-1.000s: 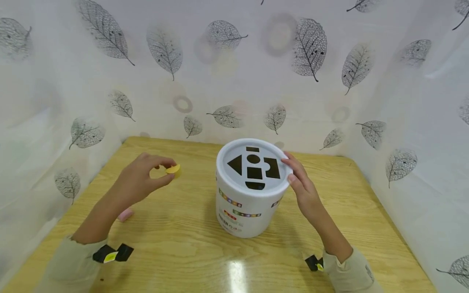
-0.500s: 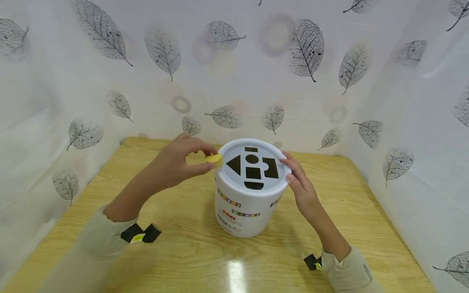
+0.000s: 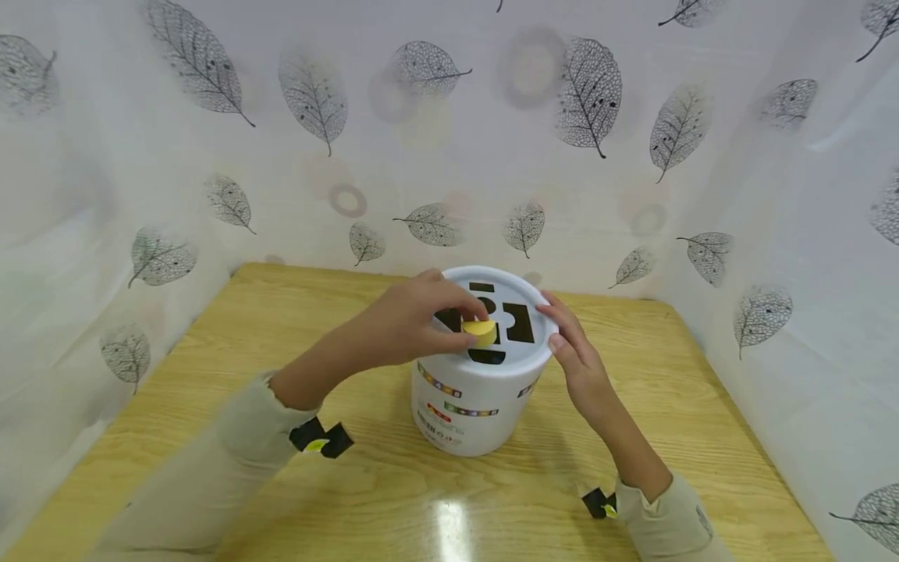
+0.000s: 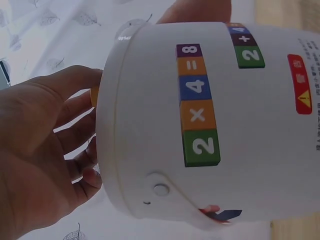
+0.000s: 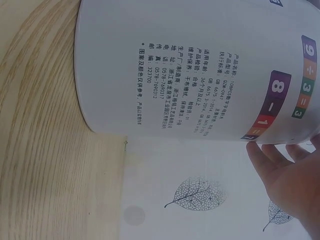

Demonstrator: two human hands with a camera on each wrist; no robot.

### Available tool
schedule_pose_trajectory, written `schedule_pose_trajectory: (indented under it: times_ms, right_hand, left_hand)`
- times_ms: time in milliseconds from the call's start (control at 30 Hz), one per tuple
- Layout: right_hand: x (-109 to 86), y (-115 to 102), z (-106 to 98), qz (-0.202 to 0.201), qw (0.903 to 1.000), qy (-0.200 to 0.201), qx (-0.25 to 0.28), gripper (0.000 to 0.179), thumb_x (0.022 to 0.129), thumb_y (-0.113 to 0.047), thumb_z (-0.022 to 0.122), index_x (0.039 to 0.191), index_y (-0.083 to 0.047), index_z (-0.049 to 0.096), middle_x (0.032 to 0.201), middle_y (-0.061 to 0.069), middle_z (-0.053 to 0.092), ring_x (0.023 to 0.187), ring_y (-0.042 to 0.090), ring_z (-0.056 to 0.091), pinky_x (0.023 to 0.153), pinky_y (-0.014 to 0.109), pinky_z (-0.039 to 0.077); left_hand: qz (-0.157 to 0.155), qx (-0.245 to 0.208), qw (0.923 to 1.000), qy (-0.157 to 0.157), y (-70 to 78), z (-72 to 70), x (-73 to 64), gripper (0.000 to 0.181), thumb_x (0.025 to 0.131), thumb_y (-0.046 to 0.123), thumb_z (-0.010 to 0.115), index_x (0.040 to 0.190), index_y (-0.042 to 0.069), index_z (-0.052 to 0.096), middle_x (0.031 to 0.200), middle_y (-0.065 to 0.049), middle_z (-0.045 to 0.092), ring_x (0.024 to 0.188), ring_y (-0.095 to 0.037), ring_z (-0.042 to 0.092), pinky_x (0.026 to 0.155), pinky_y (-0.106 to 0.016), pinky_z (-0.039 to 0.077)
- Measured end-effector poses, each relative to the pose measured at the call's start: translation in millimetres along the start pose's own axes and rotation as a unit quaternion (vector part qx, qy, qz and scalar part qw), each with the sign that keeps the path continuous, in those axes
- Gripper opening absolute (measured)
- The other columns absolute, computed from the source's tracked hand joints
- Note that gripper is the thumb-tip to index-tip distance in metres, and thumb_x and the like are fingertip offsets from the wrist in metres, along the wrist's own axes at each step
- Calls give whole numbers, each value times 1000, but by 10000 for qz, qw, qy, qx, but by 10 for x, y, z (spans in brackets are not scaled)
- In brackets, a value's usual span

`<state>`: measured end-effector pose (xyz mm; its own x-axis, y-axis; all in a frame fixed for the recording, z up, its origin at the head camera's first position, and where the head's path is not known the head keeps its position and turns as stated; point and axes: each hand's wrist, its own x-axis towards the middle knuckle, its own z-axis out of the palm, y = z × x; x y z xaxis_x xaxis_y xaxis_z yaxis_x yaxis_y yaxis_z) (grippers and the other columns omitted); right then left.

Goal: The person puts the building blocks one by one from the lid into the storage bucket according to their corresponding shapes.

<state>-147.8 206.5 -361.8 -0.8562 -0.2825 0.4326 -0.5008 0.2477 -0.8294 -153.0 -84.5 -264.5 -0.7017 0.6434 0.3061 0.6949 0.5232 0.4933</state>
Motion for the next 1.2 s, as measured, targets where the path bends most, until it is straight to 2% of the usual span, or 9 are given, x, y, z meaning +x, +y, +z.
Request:
schedule_pose_trajectory:
  times_ms: [200, 467, 800, 1033, 1200]
  right_hand:
    - [-4, 4, -7, 44, 10000, -46, -2, 43, 110, -20, 34, 151, -14, 44, 167, 6, 23, 156, 22, 15, 115, 16, 26]
    - [1, -5, -19, 42, 9999, -123, -66, 44, 110, -20, 34, 152, -13, 42, 167, 6, 22, 156, 23, 14, 115, 17, 26]
    - [-3, 9, -1, -63, 10000, -56, 6, 43, 110, -16, 33, 151, -13, 43, 167, 5, 23, 155, 26, 17, 113, 13, 27]
    - [2, 8, -10, -122, 9999, -73, 44, 42, 109, -16, 34, 150, -10, 43, 167, 6, 24, 155, 24, 17, 115, 14, 27]
    - [4, 24, -5, -101, 9998, -14, 140, 42, 109, -16, 35, 149, -10, 45, 166, 8, 24, 155, 21, 18, 116, 16, 26]
  left_hand:
    - [299, -1, 9993, -242, 66, 94, 68, 16, 93, 31, 73, 108, 27, 73, 103, 18, 68, 99, -10, 53, 86, -31, 48]
    - [177, 78, 9990, -394, 123, 103, 59, 17, 91, 31, 74, 107, 27, 73, 102, 18, 68, 97, -12, 51, 82, -31, 49]
    - [129, 107, 9991, -387, 128, 105, 47, 18, 91, 31, 74, 108, 25, 75, 103, 17, 70, 97, -12, 51, 83, -32, 48]
    - [0, -18, 9995, -304, 55, 97, 3, 21, 92, 31, 71, 112, 25, 74, 106, 16, 69, 103, -12, 51, 88, -34, 49]
    - [-243, -389, 9989, 37, -124, 41, -172, 22, 94, 29, 71, 115, 23, 73, 113, 13, 68, 107, -13, 52, 91, -37, 48]
